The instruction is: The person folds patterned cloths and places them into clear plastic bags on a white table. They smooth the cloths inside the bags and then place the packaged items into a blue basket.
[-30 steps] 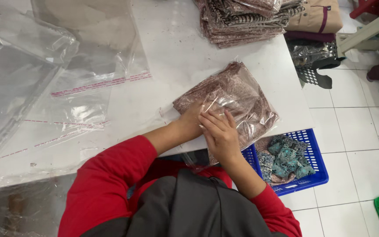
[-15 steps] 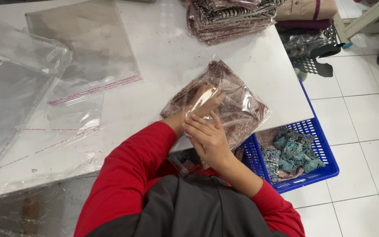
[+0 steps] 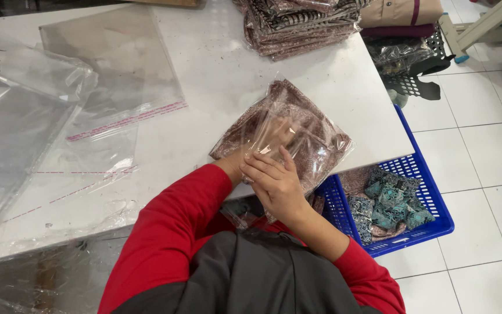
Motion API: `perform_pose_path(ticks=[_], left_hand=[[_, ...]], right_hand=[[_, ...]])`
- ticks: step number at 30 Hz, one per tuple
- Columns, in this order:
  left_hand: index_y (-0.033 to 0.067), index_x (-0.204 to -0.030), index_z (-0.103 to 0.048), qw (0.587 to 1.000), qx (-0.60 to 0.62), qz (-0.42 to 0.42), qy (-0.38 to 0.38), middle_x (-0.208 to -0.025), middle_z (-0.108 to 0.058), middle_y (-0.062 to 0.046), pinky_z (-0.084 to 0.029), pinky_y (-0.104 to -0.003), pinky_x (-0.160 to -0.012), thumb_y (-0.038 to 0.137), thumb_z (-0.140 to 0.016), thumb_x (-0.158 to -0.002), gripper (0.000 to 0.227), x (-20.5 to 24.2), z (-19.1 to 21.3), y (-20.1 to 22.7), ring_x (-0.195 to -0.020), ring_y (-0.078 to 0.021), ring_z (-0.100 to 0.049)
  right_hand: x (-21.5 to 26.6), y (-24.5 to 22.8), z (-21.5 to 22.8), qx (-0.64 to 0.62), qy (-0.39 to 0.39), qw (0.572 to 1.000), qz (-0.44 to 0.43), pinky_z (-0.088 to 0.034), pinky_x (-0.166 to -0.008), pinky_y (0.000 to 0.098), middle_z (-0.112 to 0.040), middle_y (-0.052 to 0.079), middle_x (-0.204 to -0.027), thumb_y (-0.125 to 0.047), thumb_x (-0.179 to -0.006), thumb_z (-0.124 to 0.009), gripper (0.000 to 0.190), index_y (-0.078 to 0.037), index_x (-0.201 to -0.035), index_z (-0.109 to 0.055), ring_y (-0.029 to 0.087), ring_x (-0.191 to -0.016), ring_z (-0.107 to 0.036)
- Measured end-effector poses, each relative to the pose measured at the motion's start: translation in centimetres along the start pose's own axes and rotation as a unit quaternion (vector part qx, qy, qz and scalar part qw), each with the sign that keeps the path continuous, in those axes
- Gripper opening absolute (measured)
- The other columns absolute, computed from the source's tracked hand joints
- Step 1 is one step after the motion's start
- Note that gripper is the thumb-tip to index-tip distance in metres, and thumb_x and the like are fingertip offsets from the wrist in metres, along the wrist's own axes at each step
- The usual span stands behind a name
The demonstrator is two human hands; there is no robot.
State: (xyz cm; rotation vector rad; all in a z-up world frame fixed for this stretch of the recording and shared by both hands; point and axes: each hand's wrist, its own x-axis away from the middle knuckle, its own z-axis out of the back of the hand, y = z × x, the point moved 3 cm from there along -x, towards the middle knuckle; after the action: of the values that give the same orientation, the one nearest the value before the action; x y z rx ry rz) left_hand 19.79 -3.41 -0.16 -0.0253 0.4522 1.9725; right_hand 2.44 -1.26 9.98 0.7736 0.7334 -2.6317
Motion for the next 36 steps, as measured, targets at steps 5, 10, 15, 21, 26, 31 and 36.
perform_pose_path(ticks=[5,10,15,21,26,31,36], left_hand=[[0.0077,-0.137,-0.049,1.0,0.011,0.004,-0.013,-0.148,-0.041,-0.013,-0.033,-0.051,-0.114,0.032,-0.053,-0.096,0.048,-0.1,-0.1,-0.1,-0.137,-0.0319,-0.039],[0.0087,-0.14,-0.046,1.0,0.012,0.0,-0.027,-0.151,-0.038,-0.013,-0.031,-0.052,-0.116,0.035,-0.051,-0.097,0.05,0.3,-0.2,0.4,-0.14,-0.0316,-0.036],[0.0096,-0.142,-0.044,1.0,0.009,0.003,-0.022,-0.154,-0.035,-0.012,-0.028,-0.053,-0.117,0.038,-0.049,-0.098,0.053,-0.2,-0.1,0.5,-0.142,-0.0312,-0.033],[0.0108,-0.146,-0.041,1.0,0.001,0.022,-0.002,-0.158,-0.031,-0.012,-0.025,-0.054,-0.119,0.041,-0.047,-0.099,0.056,-0.8,0.8,-0.7,-0.145,-0.0308,-0.029],[0.0117,-0.148,-0.038,0.999,-0.022,0.043,0.007,-0.161,-0.027,-0.011,-0.022,-0.054,-0.121,0.043,-0.045,-0.1,0.058,-0.5,1.6,-0.4,-0.148,-0.0304,-0.026],[0.0127,-0.151,-0.036,0.994,0.016,-0.026,-0.109,-0.164,-0.024,-0.011,-0.02,-0.055,-0.123,0.046,-0.044,-0.101,0.06,1.6,0.4,3.2,-0.15,-0.03,-0.023],[0.0136,-0.154,-0.033,0.985,0.019,-0.043,-0.166,-0.167,-0.021,-0.01,-0.017,-0.056,-0.125,0.048,-0.042,-0.102,0.063,2.3,-0.3,5.0,-0.153,-0.0297,-0.019]], right_hand=[[0.0,-0.1,0.0,-0.002,-0.003,1.0,-0.008,-0.024,-0.124,0.0565,-0.071,0.007,-0.128,-0.005,-0.086,-0.073,0.04,-0.011,-0.126,-0.072,0.025,-0.13,-0.062],[0.0,-0.2,-0.2,-0.015,0.005,1.0,-0.002,-0.023,-0.124,0.0568,-0.071,0.007,-0.129,-0.006,-0.087,-0.073,0.039,-0.011,-0.125,-0.072,0.025,-0.13,-0.062],[-0.2,-0.2,-0.1,-0.023,0.005,1.0,0.012,-0.022,-0.125,0.0563,-0.071,0.007,-0.129,-0.007,-0.089,-0.073,0.037,-0.011,-0.126,-0.072,0.025,-0.131,-0.062],[-0.4,-0.8,-0.1,-0.025,-0.005,0.999,0.023,-0.021,-0.126,0.056,-0.07,0.007,-0.131,-0.007,-0.089,-0.073,0.038,-0.011,-0.127,-0.072,0.024,-0.132,-0.062],[-0.3,-0.8,-0.1,-0.014,-0.009,1.0,0.019,-0.021,-0.126,0.0573,-0.07,0.007,-0.13,-0.007,-0.088,-0.073,0.036,-0.011,-0.124,-0.071,0.024,-0.132,-0.061],[-0.4,-0.2,-0.3,-0.019,-0.009,1.0,-0.001,-0.021,-0.126,0.0575,-0.069,0.008,-0.133,-0.007,-0.088,-0.073,0.038,-0.012,-0.126,-0.071,0.025,-0.134,-0.059],[-0.2,-1.0,-0.9,-0.013,-0.029,0.999,0.039,-0.021,-0.128,0.0588,-0.068,0.005,-0.135,-0.008,-0.09,-0.074,0.039,-0.013,-0.128,-0.071,0.023,-0.136,-0.059]])
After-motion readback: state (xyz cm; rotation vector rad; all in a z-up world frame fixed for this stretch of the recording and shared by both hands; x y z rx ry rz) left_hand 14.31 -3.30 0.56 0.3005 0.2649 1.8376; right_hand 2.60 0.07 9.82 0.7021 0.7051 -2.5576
